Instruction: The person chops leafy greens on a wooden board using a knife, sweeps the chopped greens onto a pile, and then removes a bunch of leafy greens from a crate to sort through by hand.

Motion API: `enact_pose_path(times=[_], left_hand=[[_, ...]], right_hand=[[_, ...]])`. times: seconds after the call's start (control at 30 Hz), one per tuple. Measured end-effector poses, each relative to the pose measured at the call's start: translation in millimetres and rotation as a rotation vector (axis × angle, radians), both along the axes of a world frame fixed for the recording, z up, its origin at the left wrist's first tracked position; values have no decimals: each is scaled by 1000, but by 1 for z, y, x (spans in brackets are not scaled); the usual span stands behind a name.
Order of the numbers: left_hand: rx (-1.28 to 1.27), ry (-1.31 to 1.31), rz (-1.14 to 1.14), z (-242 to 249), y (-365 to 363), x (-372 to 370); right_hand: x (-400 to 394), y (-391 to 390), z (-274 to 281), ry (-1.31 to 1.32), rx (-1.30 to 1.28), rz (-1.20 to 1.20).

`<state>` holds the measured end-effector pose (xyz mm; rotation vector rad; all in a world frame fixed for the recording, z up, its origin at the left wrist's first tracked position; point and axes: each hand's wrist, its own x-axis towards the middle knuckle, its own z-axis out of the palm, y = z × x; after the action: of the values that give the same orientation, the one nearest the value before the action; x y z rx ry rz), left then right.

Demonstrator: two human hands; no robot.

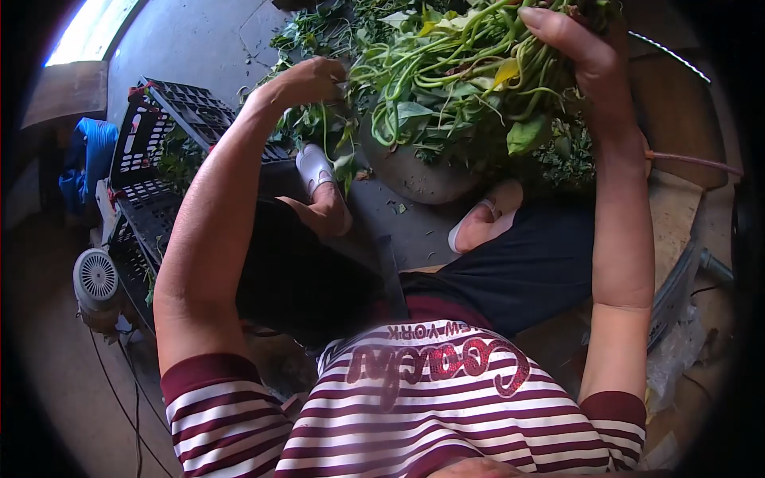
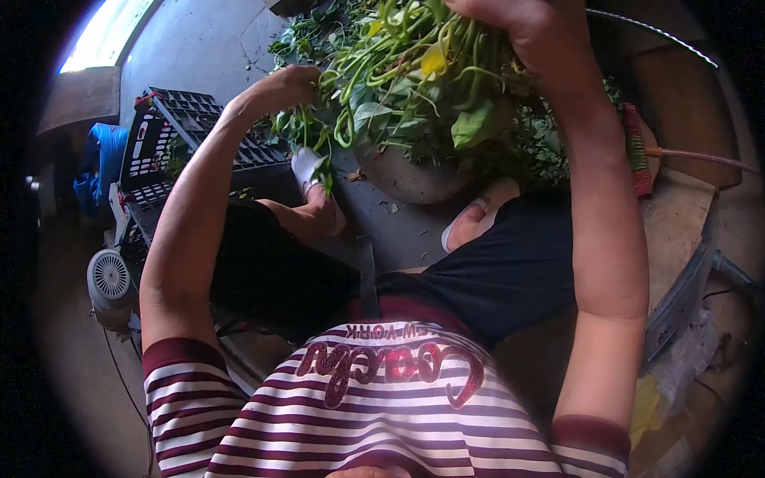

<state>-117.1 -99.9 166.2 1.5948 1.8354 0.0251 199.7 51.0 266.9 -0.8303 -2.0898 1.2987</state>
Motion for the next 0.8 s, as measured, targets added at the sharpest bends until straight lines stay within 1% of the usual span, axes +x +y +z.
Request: enact_pose_path(times=[0.03, 0.1, 0.13, 0.17, 0.23, 0.27, 0.3, 0.37, 0.4, 0.47, 0.5, 0.53, 0.6, 0.63, 0.67, 0.73, 0.8], left_hand=[[38, 4, -33, -3, -2, -16], [77, 86, 183, -1, -7, -34], [99, 124, 278, 13, -9, -34], [146, 102, 232, 13, -12, -47], [201, -31, 267, 15, -18, -57], [175, 18, 348, 18, -21, -57], [176, 18, 349, 23, -22, -58], [68, 63, 313, 26, -27, -68], [91, 139, 291, 22, -31, -76], [133, 130, 375, 25, -37, -82], [204, 184, 354, 21, -38, -86], [204, 183, 355, 23, -40, -88], [118, 276, 395, 26, -43, -91], [45, 245, 437, 28, -45, -91], [46, 246, 438, 28, -47, -92], [67, 445, 314, 28, -49, -92], [70, 469, 304, 26, -49, -93]], right_hand=[[2, 5, -1, 26, -24, -33], [5, 14, -4, 85, -63, -87], [8, 15, -6, 102, -75, -101], [10, 18, -8, 122, -85, -122], [12, 24, -12, 175, -115, -163], [12, 28, -13, 206, -131, -185], [13, 32, -15, 230, -142, -205], [13, 39, -17, 278, -164, -240], [14, 43, -18, 297, -174, -251], [14, 48, -21, 329, -188, -279], [14, 49, -22, 338, -195, -285], [15, 51, -22, 348, -199, -292], [15, 54, -23, 365, -208, -306], [14, 56, -23, 374, -213, -313], [14, 58, -24, 381, -217, -321], [14, 62, -25, 394, -220, -335], [15, 66, -25, 411, -227, -343]])
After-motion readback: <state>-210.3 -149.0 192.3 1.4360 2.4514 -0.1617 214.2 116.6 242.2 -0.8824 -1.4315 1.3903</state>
